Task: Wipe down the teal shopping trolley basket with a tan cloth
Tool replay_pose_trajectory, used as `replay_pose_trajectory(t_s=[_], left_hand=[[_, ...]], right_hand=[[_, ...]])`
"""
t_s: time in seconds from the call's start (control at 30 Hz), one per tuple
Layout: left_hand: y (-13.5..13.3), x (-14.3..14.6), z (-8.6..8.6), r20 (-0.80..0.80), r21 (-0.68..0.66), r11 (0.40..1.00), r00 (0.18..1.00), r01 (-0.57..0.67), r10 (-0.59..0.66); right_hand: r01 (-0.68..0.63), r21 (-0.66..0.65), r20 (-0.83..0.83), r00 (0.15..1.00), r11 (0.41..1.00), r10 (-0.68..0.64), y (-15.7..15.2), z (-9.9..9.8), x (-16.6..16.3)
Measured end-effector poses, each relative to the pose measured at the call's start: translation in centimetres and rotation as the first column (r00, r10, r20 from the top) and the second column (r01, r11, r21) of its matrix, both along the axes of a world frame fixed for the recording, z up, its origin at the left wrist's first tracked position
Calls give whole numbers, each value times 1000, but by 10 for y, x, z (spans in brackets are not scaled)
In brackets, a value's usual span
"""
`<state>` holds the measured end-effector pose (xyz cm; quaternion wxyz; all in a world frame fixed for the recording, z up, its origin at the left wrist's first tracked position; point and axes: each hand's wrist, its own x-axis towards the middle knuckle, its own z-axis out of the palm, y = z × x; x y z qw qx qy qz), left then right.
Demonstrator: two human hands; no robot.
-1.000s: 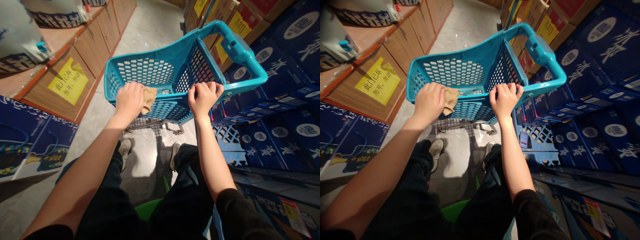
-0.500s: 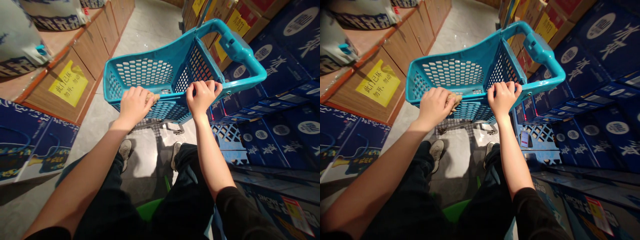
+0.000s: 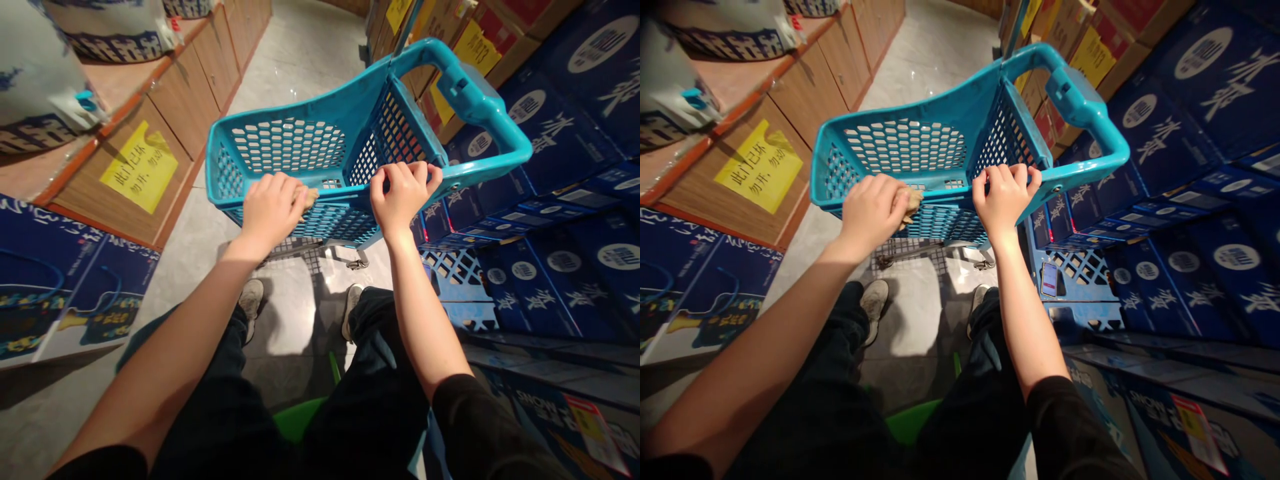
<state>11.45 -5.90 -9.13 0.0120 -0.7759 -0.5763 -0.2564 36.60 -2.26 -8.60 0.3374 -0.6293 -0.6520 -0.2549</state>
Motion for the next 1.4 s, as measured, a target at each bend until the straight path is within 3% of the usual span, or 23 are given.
replay_pose_trajectory(t_s=[0.1, 0.3, 0.57, 0.63, 0.8, 0.87, 1.13, 1.3, 1.4], left_hand=[[3, 4, 1, -12, -5, 999, 999, 49, -50], [18, -28, 3, -20, -104, 966, 971, -238, 237], [0, 5, -1, -25, 10, 998, 998, 66, -66], [4, 0, 1, -31, -21, 999, 999, 24, -25], [17, -29, 5, -3, -99, 973, 978, -210, 210], [16, -31, 5, -3, -95, 967, 972, -235, 236], [-1, 0, 4, -131, -15, 1000, 991, 11, -13], [11, -27, 7, -125, -96, 986, 981, 139, -150], [14, -50, 10, -113, -115, 983, 981, 144, -157]], right_hand=[[-2, 11, 25, 1000, 1000, 1, 0, -1, 2], [-37, 22, 56, 998, 999, 35, -2, -3, 3], [-8, 34, 43, 999, 999, 7, -2, -2, 5], [-20, 25, 43, 999, 999, 19, -3, -1, 6], [-56, -1, 43, 998, 998, 56, -5, 0, 4], [-61, -7, 38, 997, 998, 61, -5, 0, 2], [-24, -16, 22, 999, 1000, 24, -6, 2, 2], [-59, 8, 58, 997, 998, 58, -6, 1, 8], [-65, 0, 75, 995, 998, 64, -7, 1, 7]])
